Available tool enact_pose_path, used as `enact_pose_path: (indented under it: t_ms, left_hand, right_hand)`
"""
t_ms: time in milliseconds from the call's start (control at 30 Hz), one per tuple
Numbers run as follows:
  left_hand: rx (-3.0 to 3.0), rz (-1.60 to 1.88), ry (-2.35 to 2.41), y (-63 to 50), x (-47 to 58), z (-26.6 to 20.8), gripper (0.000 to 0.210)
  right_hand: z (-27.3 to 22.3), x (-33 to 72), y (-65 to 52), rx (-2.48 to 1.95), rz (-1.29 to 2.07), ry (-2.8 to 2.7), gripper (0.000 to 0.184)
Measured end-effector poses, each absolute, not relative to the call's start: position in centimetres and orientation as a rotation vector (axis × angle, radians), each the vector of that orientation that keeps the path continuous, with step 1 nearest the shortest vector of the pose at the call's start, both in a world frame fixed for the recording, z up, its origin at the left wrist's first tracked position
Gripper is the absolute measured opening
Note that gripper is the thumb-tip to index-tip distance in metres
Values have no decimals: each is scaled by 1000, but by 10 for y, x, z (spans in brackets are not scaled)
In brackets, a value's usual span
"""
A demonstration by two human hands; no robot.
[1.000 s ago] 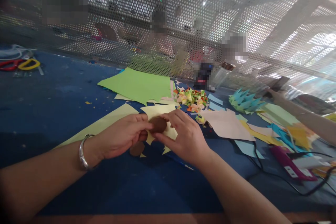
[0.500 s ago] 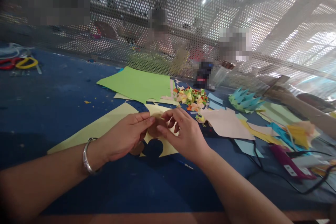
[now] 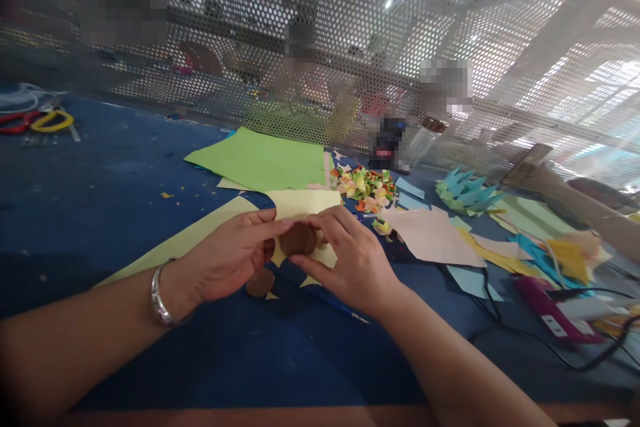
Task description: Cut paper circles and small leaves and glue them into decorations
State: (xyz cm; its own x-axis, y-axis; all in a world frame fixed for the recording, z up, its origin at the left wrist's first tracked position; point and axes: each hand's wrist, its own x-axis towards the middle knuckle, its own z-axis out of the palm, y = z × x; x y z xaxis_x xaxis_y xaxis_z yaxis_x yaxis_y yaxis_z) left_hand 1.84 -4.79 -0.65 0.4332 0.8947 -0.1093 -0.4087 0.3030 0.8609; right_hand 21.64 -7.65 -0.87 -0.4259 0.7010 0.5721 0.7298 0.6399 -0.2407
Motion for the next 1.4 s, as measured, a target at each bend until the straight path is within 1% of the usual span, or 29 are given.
enact_pose_path:
  t_ms: [200,400,533,733,1000,1133,1400]
  left_hand:
    - [665,902,663,-49,23,-4,9]
    - [621,821,517,-56,25,-7,21]
    - [603,846,451,-59,27,-6,19]
    - [545,889,495,-61,30,-2,27]
    - [625,923,547,-64,31,-1,11]
    - [590,969,559,-63,32,0,12]
    - [709,1026,509,-60,30,-3,9]
  right_hand:
    - [-9,214,-77,-1200,-143,-2089,38]
    - [-8,212,-79,-1242,-153,-2069,34]
    - [-7,210,-80,-1258,-155,-2051,35]
    - [-7,209,-81,-1246,-168,-2031,37]
    - [-6,207,-79,-1216,-156,-2017,37]
    - [-6,208,-79,-1209,-118,-2043,37]
    - [-8,208,-81,-1177,-136,-2074,39]
